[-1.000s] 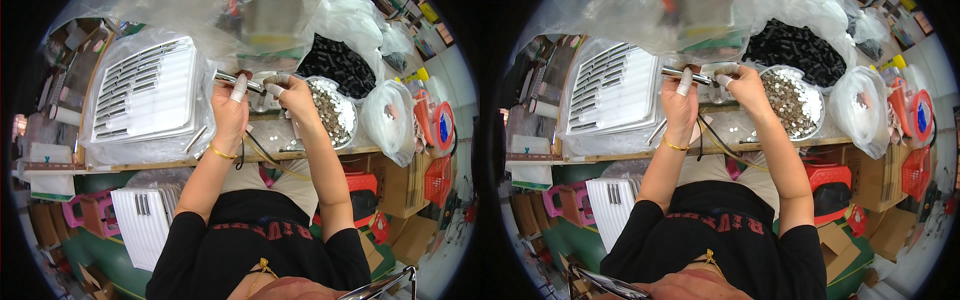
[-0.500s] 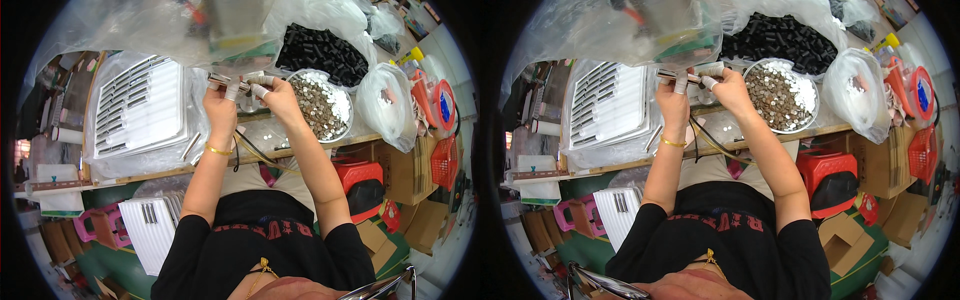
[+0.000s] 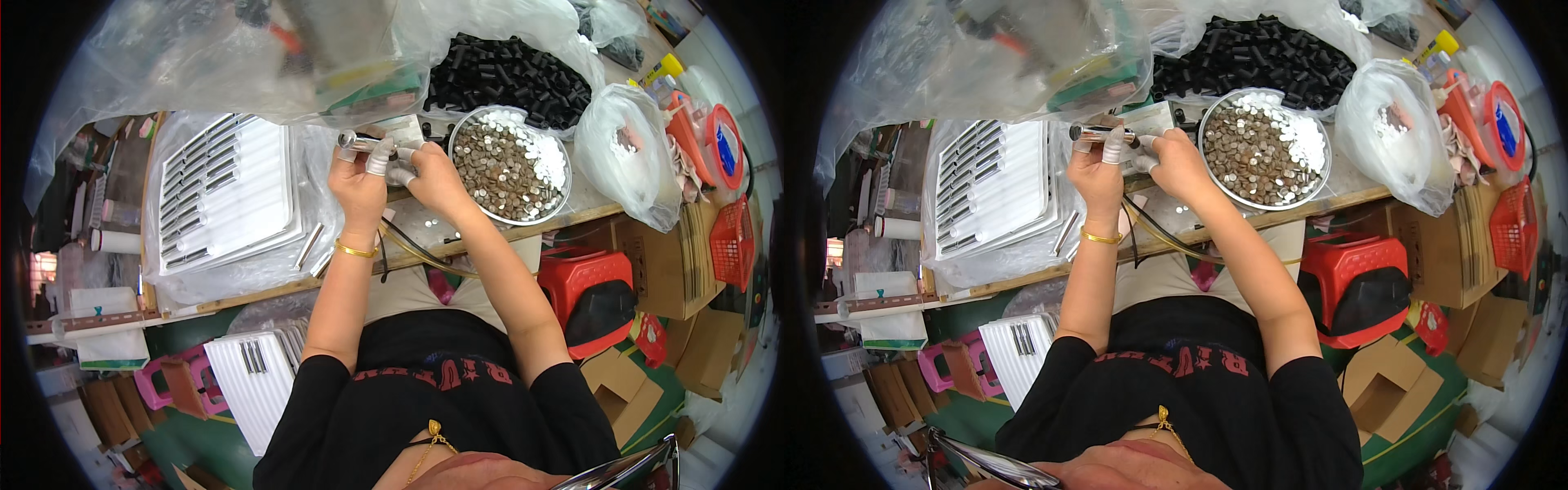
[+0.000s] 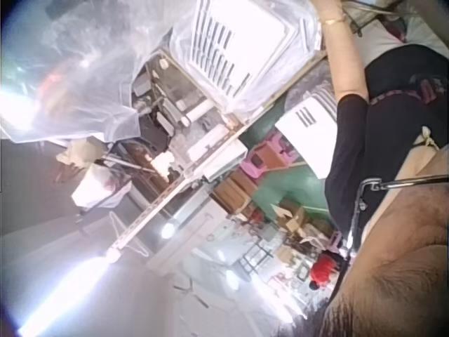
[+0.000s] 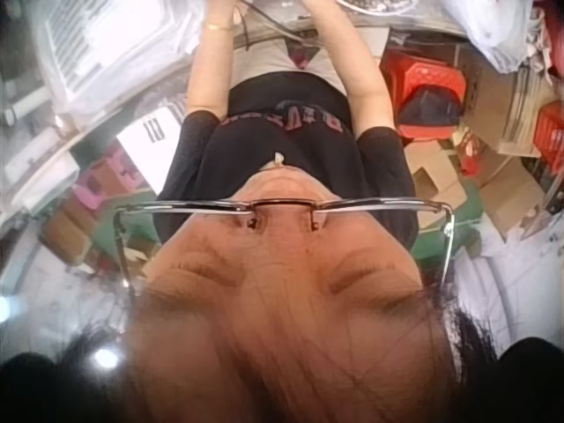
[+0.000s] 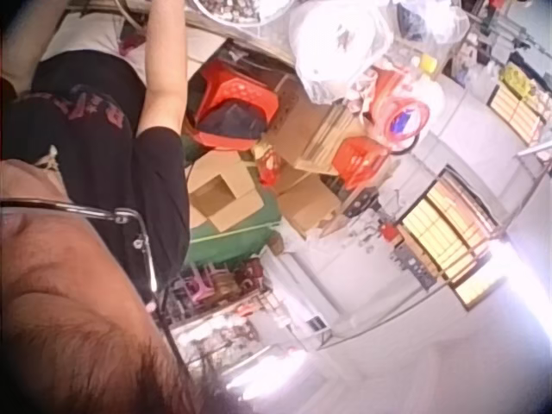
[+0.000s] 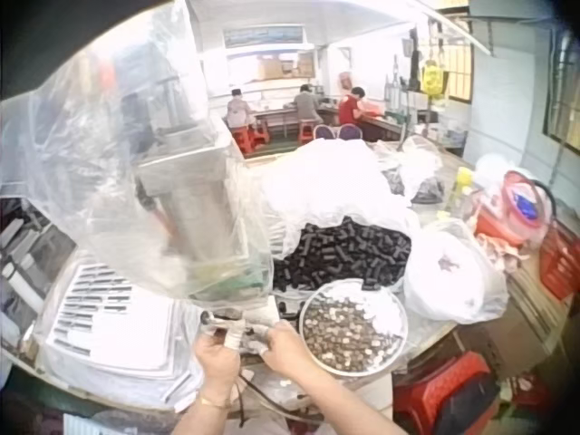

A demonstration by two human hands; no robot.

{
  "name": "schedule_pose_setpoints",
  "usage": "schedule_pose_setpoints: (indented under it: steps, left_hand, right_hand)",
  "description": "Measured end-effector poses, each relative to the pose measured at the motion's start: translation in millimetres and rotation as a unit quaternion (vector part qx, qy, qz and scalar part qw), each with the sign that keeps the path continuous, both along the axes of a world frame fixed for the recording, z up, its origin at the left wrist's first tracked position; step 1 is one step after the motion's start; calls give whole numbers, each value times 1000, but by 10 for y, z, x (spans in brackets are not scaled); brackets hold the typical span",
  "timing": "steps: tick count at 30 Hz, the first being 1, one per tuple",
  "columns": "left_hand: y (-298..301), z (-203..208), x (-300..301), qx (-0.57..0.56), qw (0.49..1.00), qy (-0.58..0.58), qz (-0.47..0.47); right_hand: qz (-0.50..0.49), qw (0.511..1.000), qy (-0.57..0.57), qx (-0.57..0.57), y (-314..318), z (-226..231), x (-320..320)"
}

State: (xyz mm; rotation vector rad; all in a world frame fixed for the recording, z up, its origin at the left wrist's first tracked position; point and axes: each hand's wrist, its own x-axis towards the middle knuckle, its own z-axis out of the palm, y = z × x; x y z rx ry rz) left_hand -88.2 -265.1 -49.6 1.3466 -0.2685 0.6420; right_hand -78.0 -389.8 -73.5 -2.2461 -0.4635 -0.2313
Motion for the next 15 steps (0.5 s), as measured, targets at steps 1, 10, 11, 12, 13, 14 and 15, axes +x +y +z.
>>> schedule_pose_setpoints:
  steps: [1, 10, 11, 12, 13, 14, 15]
  left_hand:
    - [21, 7, 2, 21, 1000, -11, 2]
    - [119, -51, -99, 136, 991, 18, 2]
    - [125, -111, -67, 133, 990, 39, -3]
    - [145, -190, -36, 133, 990, 39, -5]
    - [146, -228, -9, 157, 986, 60, 11]
    - [159, -260, 15, 182, 980, 82, 27]
    - [199, -278, 41, 216, 974, 52, 45]
  right_hand:
    - [-3, 1000, -26, 13, 22, -15, 6]
    - [28, 996, -75, 40, 41, -37, -29]
    - [27, 996, -75, 40, 53, -53, -39]
    - [2, 996, -49, 78, 80, -86, -58]
    - [-23, 993, -24, 115, 75, -108, -71]
    - [-27, 993, -24, 113, 48, -118, -75]
    - [-29, 994, -84, 62, 18, -122, -77]
